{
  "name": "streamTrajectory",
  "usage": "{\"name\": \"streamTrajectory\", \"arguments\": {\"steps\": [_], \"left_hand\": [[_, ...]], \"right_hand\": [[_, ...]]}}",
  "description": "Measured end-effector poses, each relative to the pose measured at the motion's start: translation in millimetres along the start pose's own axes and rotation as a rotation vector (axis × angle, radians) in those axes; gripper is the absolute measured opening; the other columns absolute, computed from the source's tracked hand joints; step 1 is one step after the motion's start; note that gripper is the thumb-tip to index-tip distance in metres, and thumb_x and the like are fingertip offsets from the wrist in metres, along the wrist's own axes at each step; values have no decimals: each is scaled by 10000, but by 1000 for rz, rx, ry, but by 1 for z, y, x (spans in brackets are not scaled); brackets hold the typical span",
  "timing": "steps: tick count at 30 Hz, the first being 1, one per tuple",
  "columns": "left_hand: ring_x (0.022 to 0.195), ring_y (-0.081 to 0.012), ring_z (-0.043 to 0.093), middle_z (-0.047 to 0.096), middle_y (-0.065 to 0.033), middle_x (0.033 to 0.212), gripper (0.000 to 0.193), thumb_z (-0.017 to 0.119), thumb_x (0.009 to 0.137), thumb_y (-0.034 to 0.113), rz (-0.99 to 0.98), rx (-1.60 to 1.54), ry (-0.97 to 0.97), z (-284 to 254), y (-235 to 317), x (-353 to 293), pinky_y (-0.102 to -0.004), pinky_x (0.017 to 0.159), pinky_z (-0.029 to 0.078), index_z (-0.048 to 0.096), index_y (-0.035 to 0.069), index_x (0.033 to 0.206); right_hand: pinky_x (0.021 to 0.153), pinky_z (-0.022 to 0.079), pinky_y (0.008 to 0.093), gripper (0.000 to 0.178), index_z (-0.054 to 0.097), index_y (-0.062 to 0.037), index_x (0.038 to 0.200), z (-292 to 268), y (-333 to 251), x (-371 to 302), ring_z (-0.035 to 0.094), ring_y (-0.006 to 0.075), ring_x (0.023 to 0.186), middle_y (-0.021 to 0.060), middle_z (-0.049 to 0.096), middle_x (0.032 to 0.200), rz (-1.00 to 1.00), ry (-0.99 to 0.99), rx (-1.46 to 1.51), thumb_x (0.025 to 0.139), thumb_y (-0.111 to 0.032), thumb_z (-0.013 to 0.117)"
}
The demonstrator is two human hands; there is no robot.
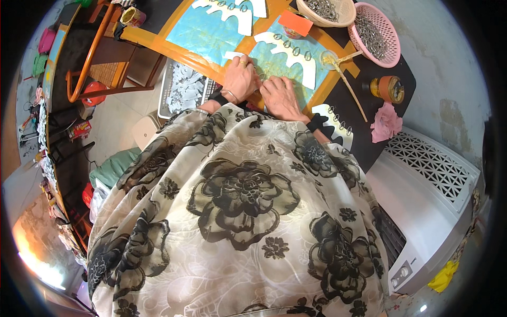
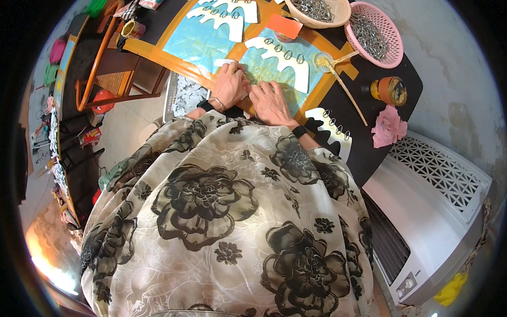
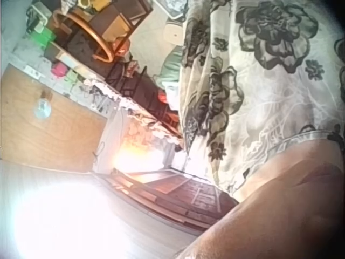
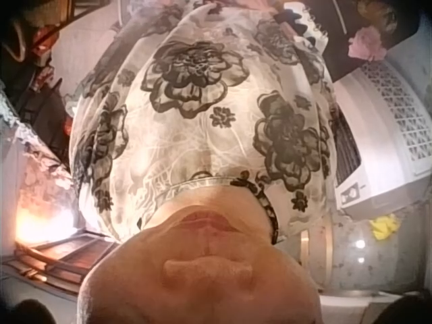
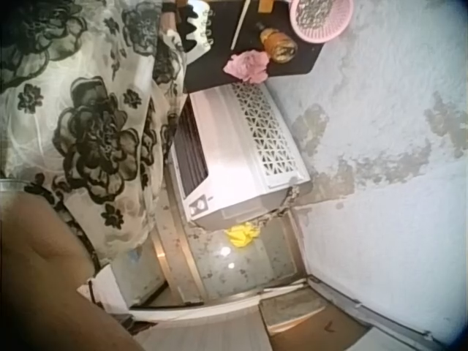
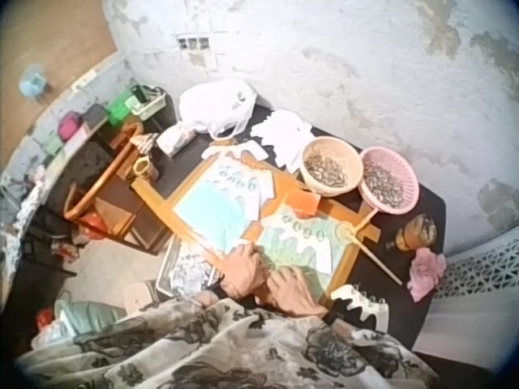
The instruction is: Manually fitting and aligning shoe upper components for assembly.
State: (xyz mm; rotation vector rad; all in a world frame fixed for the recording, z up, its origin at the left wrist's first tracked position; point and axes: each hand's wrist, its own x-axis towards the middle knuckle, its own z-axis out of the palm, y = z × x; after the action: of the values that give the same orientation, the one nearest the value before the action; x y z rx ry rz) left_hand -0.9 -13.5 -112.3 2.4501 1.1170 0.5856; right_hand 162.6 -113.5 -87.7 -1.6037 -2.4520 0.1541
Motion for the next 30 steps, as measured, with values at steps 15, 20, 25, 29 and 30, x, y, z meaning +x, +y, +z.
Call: {"name": "streamTrajectory", "arguments": {"steps": [15,20,25,29,30], "left_hand": [[981,-388,510,541,-195,1142,254,667,804,78,121,49,35,-3,3,-7,-471,862,436,562,-20,1013],[1038,-387,513,543,-165,1189,329,736,790,126,10,28,72,-10,4,-8,-468,894,428,562,19,1048],[1128,-352,494,535,-122,1200,453,801,731,186,-176,-16,102,-20,5,-5,-461,928,397,564,76,1102],[1134,-356,478,538,-107,1192,417,811,729,213,-209,-38,89,-16,-3,-6,-480,941,385,588,128,1071],[1136,-356,474,542,-102,1186,398,814,731,222,-221,-46,77,-15,-6,-6,-485,943,381,595,138,1053]], "right_hand": [[1095,335,490,289,658,-45,1140,-4,-4,3,504,260,1201,65,592,1131,40,-17,48,897,-147,539],[1095,335,486,370,628,-32,1249,-5,-4,4,506,258,1207,69,597,1143,53,-32,83,905,-132,534],[1091,338,482,422,598,-24,1315,-9,-6,5,514,257,1194,72,598,1148,49,-24,82,907,-114,532],[1097,333,478,477,560,-18,1364,-7,-5,6,510,257,1201,77,599,1161,42,-35,82,900,-127,553],[1097,333,478,477,560,-18,1364,-6,-4,6,510,257,1201,77,599,1161,43,-31,83,900,-127,553]]}}
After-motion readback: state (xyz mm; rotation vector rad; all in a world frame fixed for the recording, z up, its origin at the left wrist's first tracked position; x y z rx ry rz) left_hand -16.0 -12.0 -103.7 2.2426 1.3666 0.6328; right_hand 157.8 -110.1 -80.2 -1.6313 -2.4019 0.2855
